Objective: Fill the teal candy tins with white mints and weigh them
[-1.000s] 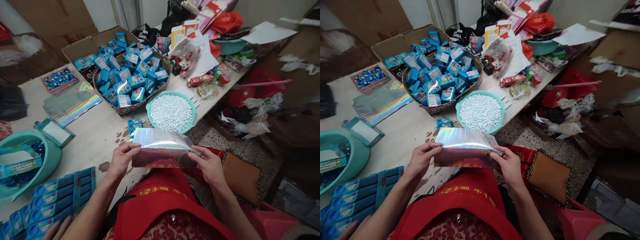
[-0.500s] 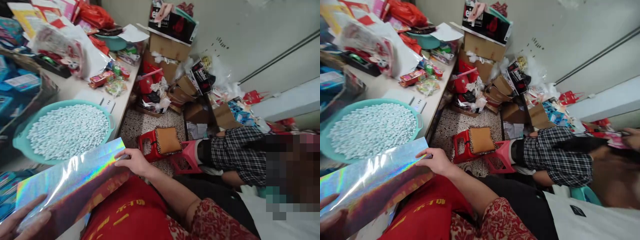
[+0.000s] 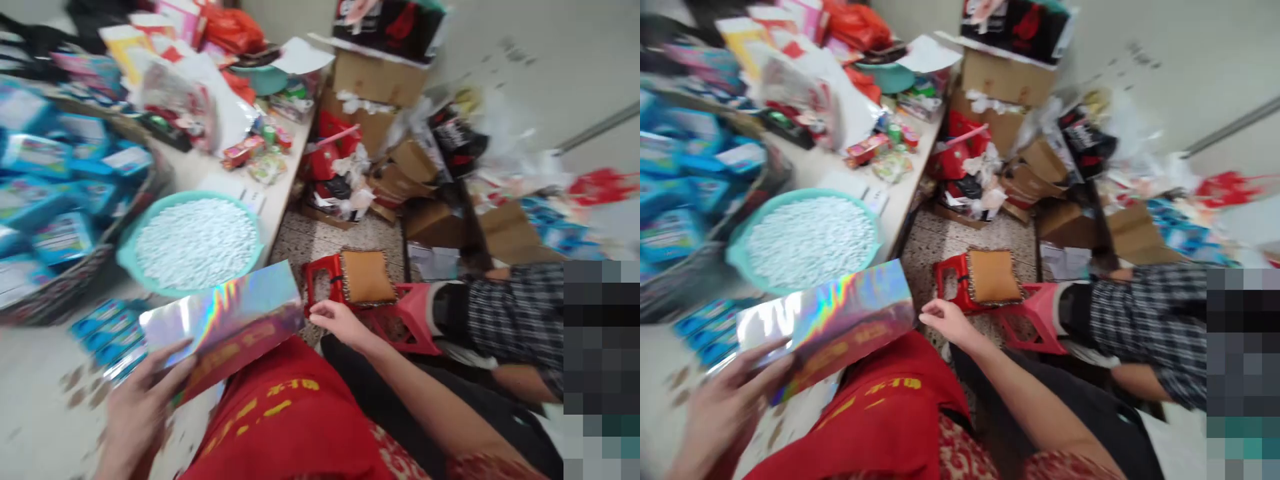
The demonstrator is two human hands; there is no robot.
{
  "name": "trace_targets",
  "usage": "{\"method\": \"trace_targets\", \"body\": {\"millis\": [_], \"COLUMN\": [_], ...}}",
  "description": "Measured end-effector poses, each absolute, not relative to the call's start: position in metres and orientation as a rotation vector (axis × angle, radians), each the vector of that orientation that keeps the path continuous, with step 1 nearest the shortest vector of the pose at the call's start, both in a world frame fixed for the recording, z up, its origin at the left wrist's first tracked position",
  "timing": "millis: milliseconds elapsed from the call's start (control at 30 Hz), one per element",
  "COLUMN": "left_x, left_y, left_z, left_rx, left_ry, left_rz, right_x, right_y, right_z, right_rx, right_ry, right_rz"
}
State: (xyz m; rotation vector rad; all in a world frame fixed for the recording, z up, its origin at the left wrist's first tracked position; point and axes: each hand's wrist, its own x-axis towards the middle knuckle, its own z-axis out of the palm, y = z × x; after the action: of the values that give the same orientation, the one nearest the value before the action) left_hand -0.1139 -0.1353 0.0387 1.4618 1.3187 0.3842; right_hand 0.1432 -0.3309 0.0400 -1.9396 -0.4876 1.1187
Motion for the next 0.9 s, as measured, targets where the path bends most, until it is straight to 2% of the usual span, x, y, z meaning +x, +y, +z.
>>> {"method": "trace_targets", "body": {"millis": [133,300,367,467,533,700,900], "left_x": [-0.121,-0.130,-0.132,-0.135,-0.139,-0.146,-0.148], "left_y": [-0.134,-0.136,-0.140,-0.146,-0.149,-0.153,-0.157], "left_z": [0.042,0.042,0.042,0.042,0.042,0.041,0.040], "left_rx": [1.169,1.105,1.052,0.984,0.952,0.872,1.067], "left_ry": [1.288,1.187,1.165,1.155,1.149,1.208,1.342], "left_rz": [0.472,0.491,0.475,0.475,0.495,0.535,0.568], "right_x": [0.120,0.117,0.120,0.124,0.123,0.105,0.100], "right_y": [-0.356,-0.361,-0.351,-0.320,-0.295,-0.256,-0.258], "right_z": [0.041,0.044,0.046,0.048,0.049,0.045,0.049], "right_rx": [-1.774,-1.904,-1.966,-2.142,-2.103,-1.719,-1.656], "right_ry": [-1.071,-1.167,-1.159,-0.949,-0.766,-0.457,-0.424], "right_rz": [1.531,1.544,1.410,0.853,0.657,1.100,1.083]}}
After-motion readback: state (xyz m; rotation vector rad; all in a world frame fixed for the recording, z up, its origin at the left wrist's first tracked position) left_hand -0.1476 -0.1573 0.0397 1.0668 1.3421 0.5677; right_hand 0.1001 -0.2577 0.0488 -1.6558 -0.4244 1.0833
